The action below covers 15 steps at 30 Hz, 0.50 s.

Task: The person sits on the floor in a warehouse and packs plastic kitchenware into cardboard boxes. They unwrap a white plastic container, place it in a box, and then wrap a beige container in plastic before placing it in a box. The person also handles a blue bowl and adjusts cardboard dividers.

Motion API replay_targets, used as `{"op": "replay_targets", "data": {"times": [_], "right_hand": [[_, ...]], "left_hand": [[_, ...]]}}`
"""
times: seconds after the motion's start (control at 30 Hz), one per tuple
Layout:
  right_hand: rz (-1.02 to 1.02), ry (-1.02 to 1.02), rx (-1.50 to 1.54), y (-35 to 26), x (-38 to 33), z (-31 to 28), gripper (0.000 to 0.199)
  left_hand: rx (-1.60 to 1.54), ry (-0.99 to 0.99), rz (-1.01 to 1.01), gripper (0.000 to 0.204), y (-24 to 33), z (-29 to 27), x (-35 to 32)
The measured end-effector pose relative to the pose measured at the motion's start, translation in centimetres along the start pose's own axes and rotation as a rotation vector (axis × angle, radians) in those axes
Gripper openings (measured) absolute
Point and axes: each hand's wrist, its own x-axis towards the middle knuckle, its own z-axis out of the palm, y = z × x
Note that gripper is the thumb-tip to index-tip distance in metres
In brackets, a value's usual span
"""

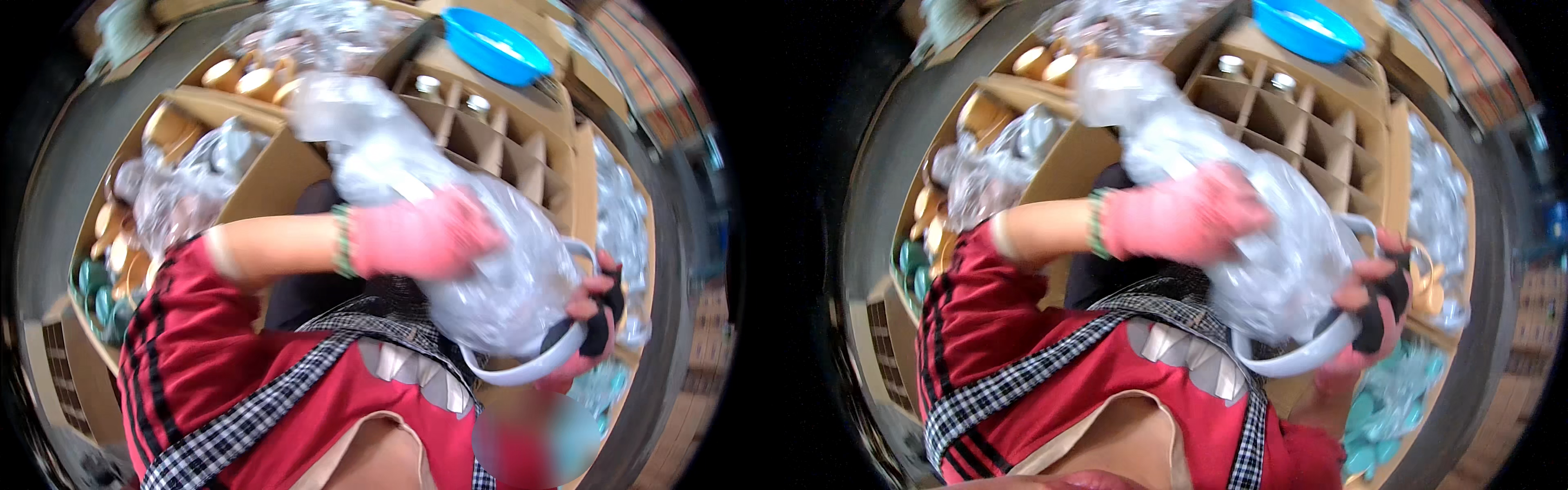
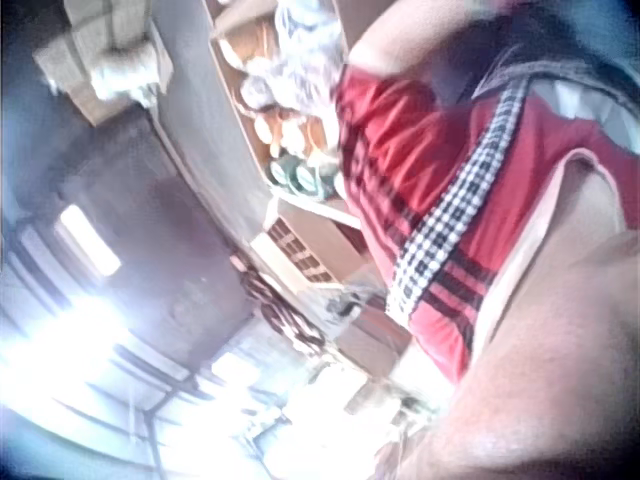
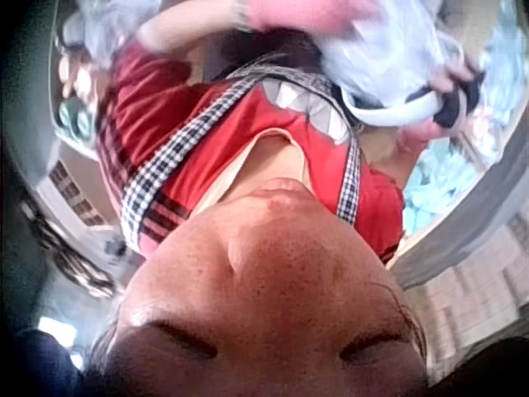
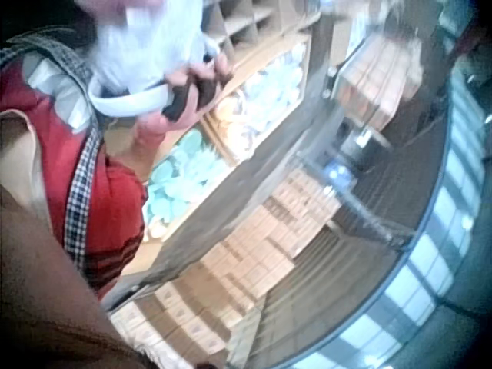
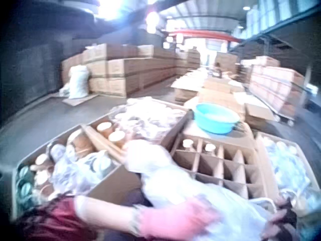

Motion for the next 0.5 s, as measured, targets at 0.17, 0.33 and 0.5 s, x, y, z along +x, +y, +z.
{"op": "replay_targets", "data": {"times": [0.17, 0.33, 0.5], "right_hand": [[0.264, -0.043, 0.166, -1.2, 0.8, -0.2, 0.011], [0.337, -0.006, -0.109, -2.4, 4.8, -2.8, 0.040], [0.295, -0.648, 0.682, 6.0, 3.9, 2.6, 0.050]], "left_hand": [[-0.184, -0.060, -0.076, 0.031, 3.2, 1.5, 2.2], [-0.436, 0.375, -0.309, 0.049, 0.4, -2.3, -1.0], [-0.440, 0.697, -0.641, 0.051, -1.2, -11.7, -5.8]]}}
